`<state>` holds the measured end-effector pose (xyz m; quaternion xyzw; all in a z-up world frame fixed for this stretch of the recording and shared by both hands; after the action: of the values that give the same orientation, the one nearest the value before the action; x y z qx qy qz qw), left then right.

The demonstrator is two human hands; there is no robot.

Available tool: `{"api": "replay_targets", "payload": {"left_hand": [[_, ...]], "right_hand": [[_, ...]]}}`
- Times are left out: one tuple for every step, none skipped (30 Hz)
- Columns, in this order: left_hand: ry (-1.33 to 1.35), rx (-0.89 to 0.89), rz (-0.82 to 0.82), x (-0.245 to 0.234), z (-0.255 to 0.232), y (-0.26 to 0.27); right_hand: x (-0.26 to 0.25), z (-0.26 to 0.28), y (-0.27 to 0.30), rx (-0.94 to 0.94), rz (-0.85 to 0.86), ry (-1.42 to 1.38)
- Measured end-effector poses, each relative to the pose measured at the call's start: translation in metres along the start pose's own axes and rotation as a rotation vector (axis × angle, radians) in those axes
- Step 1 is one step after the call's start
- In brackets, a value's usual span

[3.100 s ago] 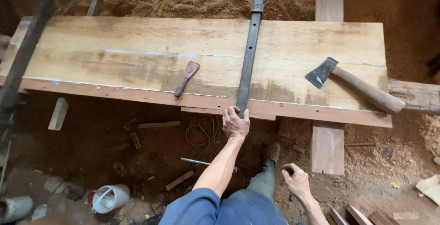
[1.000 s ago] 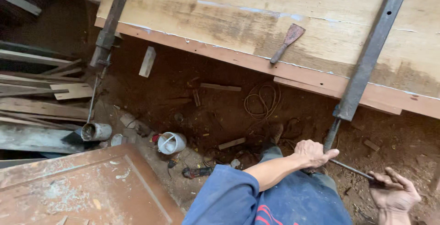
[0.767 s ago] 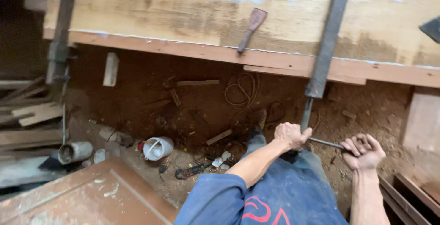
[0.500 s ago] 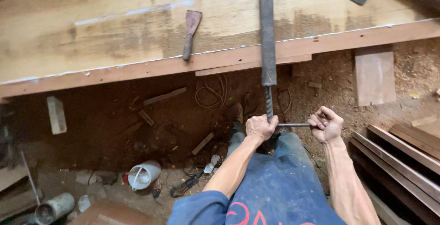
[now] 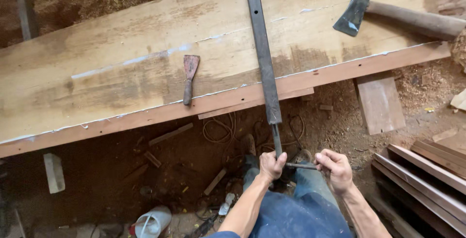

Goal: The person applies glue to the edges of two wooden planks, aligns them, and secures them with a long metal clamp. They then insert small wooden shims under the clamp to ensure even pressure.

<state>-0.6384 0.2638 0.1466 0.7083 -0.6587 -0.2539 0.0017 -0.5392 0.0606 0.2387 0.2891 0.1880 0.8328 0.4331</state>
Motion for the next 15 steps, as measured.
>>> {"api": "replay_targets", "payload": {"left_hand": [[0.009, -0.007, 0.014, 0.000, 0.001, 0.004], [0.016, -0.008, 0.025, 0.000, 0.002, 0.003], [0.022, -0.011, 0.031, -0.001, 0.002, 0.001], [0.029, -0.021, 0.036, -0.001, 0.001, 0.002], [0.036, -0.031, 0.041, 0.000, 0.001, 0.004], [0.033, -0.026, 0.033, 0.000, 0.001, 0.004], [0.030, -0.021, 0.025, 0.002, 0.001, 0.004], [0.024, -0.018, 0.018, 0.001, 0.002, 0.003], [0.041, -0.028, 0.016, 0.001, 0.004, 0.001], [0.059, -0.040, 0.017, 0.003, 0.006, 0.002], [0.077, -0.052, 0.018, 0.004, 0.010, 0.002], [0.102, -0.043, 0.019, 0.007, 0.013, 0.001], [0.127, -0.034, 0.021, 0.010, 0.018, -0.002], [0.160, -0.030, 0.023, 0.017, 0.021, -0.001], [0.222, -0.018, 0.023, 0.025, 0.023, 0.001]], "right_hand": [[-0.002, -0.004, 0.003, 0.034, 0.022, 0.015], [-0.005, -0.006, 0.000, 0.026, 0.047, 0.041], [-0.009, -0.008, -0.003, 0.018, 0.072, 0.068], [-0.012, -0.009, -0.004, 0.018, 0.100, 0.094], [-0.015, -0.011, -0.005, 0.046, 0.076, 0.067], [-0.017, -0.013, -0.006, 0.072, 0.055, 0.041], [-0.018, -0.013, -0.007, 0.100, 0.034, 0.016], [-0.016, -0.012, -0.009, 0.035, 0.047, 0.003], [-0.014, -0.010, -0.010, -0.029, 0.060, -0.010], [-0.009, -0.010, -0.008, -0.091, 0.073, -0.025], [-0.004, -0.010, -0.006, -0.082, 0.058, 0.075], [-0.001, -0.009, -0.003, -0.073, 0.039, 0.179], [0.004, -0.008, -0.001, -0.064, 0.020, 0.284], [0.008, -0.008, 0.004, -0.062, 0.031, 0.316], [0.014, -0.009, 0.009, -0.060, 0.042, 0.348]]}}
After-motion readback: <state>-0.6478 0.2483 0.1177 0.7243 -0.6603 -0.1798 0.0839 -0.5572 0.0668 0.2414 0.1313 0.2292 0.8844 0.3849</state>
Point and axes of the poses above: each hand's wrist, its own y-axis away from the middle knuckle, its own x-axis out of the palm, z = x × y, the point moved 1 cm from there along -y, towards the middle knuckle, and after that the axes turned 14 degrees about z, right-handed, at the moved point
